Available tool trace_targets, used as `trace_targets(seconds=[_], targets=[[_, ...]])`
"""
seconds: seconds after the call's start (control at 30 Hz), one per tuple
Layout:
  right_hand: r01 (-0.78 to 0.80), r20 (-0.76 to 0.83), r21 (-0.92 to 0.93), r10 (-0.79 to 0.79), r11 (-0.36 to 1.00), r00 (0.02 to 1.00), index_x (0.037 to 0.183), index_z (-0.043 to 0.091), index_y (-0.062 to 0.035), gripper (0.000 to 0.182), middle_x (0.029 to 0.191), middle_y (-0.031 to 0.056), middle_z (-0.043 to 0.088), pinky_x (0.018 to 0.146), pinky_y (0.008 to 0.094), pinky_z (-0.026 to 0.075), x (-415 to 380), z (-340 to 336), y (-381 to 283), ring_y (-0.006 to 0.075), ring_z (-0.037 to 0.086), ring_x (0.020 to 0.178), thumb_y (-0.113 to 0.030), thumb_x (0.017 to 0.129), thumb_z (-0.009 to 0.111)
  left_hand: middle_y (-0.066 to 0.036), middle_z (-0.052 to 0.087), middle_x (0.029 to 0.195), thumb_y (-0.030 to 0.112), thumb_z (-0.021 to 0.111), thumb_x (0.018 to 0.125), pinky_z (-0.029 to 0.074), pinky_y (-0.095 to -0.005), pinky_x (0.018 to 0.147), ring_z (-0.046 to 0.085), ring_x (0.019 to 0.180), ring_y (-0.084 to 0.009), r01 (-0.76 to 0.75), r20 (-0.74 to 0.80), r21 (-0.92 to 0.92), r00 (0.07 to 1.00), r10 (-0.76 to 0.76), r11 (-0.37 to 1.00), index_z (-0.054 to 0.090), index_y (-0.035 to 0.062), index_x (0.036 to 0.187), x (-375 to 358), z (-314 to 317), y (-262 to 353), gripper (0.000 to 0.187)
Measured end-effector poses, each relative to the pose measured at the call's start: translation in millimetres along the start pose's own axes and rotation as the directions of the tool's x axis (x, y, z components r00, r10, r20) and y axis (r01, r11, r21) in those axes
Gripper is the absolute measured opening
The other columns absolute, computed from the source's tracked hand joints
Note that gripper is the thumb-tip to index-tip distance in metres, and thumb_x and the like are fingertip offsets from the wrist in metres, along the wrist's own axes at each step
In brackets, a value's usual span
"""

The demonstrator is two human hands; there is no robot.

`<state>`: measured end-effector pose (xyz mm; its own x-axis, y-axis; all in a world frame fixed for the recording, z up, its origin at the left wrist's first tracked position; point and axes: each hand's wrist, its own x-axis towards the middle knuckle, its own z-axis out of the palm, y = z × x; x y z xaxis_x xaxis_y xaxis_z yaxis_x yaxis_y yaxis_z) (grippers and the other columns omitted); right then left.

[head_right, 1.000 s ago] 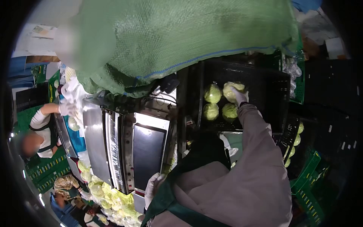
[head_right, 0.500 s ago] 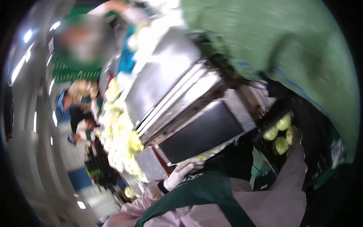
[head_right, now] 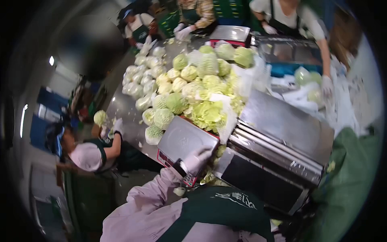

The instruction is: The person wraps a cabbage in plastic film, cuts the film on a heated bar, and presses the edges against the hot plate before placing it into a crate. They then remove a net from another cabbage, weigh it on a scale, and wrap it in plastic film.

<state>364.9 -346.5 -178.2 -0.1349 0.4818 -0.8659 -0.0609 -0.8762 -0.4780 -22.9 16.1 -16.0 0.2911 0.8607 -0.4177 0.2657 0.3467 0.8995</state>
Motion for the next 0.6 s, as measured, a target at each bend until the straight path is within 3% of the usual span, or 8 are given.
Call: trace_targets(seconds=[0.1, 0.17, 0.23, 0.33, 0.37, 0.43, 0.47, 0.6], targets=[[0.108, -0.003, -0.376, -0.118, 0.92, 0.993, 0.094, 0.067, -0.0058, 0.02, 0.078, 0.0081, 0.067, 0.062, 0.0282, 0.049, -20, -6, -70, 0.0181, 0.064, 0.07, -0.022, 0.092, 0.056, -0.011, 0.062, 0.106, 0.026, 0.064, 0.089, 0.047, -0.0294, 0.084, 0.059, 0.096, -0.0197, -0.052, -0.21, -0.344, 0.977, -0.023, 0.938, 0.058, 0.007, 0.122, 39, -83, -39, 0.039], [0.167, 0.043, -0.548, -0.171, 0.819, 0.984, 0.095, 0.068, -0.0039, 0.019, 0.079, 0.0095, 0.068, 0.063, 0.0277, 0.05, -17, -11, -101, 0.0181, 0.065, 0.071, -0.019, 0.092, 0.057, -0.007, 0.06, 0.111, 0.03, 0.061, 0.089, 0.046, -0.0334, 0.085, 0.057, 0.095, -0.0184, 0.032, -0.311, -0.651, 0.9, -0.305, 0.759, 0.059, 0.0112, 0.119, 66, -153, -33, 0.035], [0.187, -0.016, -0.506, -0.226, 0.842, 0.974, 0.101, 0.066, -0.0033, 0.019, 0.09, 0.0103, 0.066, 0.071, 0.0307, 0.049, -41, 19, -155, 0.0193, 0.062, 0.081, -0.018, 0.093, 0.056, -0.004, 0.058, 0.111, 0.033, 0.055, 0.091, 0.045, -0.0411, 0.089, 0.056, 0.101, -0.0227, -0.027, -0.431, -0.755, 0.774, -0.464, 0.656, 0.054, 0.0122, 0.119, 78, -184, -25, 0.034], [0.224, -0.034, -0.45, -0.268, 0.864, 0.963, 0.11, 0.063, -0.0023, 0.022, 0.106, 0.0115, 0.062, 0.081, 0.0352, 0.047, -55, 53, -207, 0.0212, 0.058, 0.094, -0.016, 0.095, 0.056, -0.001, 0.055, 0.113, 0.034, 0.051, 0.092, 0.041, -0.0403, 0.091, 0.053, 0.103, -0.0198, -0.266, -0.649, -0.696, 0.631, -0.426, 0.667, 0.052, 0.014, 0.122, 88, -241, -75, 0.036], [0.233, -0.027, -0.435, -0.271, 0.87, 0.962, 0.112, 0.062, -0.0019, 0.023, 0.111, 0.0119, 0.061, 0.085, 0.0367, 0.047, -57, 62, -218, 0.0219, 0.057, 0.099, -0.016, 0.095, 0.055, -0.002, 0.054, 0.117, 0.034, 0.051, 0.092, 0.041, -0.0393, 0.094, 0.051, 0.108, -0.0197, -0.246, -0.657, -0.675, 0.629, -0.416, 0.695, 0.05, 0.0129, 0.126, 81, -254, -86, 0.04], [0.244, -0.018, -0.41, -0.275, 0.879, 0.961, 0.118, 0.06, -0.0013, 0.026, 0.122, 0.0127, 0.058, 0.092, 0.0397, 0.046, -58, 77, -237, 0.0231, 0.055, 0.108, -0.014, 0.096, 0.055, -0.003, 0.054, 0.12, 0.032, 0.051, 0.092, 0.04, -0.039, 0.096, 0.052, 0.11, -0.02, -0.269, -0.631, -0.76, 0.521, -0.574, 0.591, 0.05, 0.0123, 0.127, 74, -262, -94, 0.04], [0.146, -0.017, -0.331, -0.161, 0.932, 0.987, 0.124, 0.056, -0.0023, 0.033, 0.123, 0.0131, 0.058, 0.094, 0.0379, 0.045, -59, 85, -246, 0.0225, 0.055, 0.108, -0.016, 0.094, 0.058, -0.004, 0.054, 0.123, 0.033, 0.053, 0.092, 0.04, -0.0383, 0.097, 0.052, 0.111, -0.0205, -0.268, -0.617, -0.77, 0.543, -0.57, 0.578, 0.05, 0.0117, 0.126, 69, -261, -95, 0.04], [0.175, -0.028, -0.416, -0.205, 0.892, 0.978, 0.122, 0.057, -0.0015, 0.033, 0.116, 0.0109, 0.061, 0.09, 0.0338, 0.046, -59, 112, -271, 0.0203, 0.057, 0.103, -0.015, 0.092, 0.059, -0.006, 0.056, 0.121, 0.031, 0.059, 0.09, 0.041, -0.0365, 0.098, 0.052, 0.112, -0.0224, -0.286, -0.597, -0.758, 0.666, -0.447, 0.586, 0.053, 0.0091, 0.124, 70, -247, -75, 0.041]])
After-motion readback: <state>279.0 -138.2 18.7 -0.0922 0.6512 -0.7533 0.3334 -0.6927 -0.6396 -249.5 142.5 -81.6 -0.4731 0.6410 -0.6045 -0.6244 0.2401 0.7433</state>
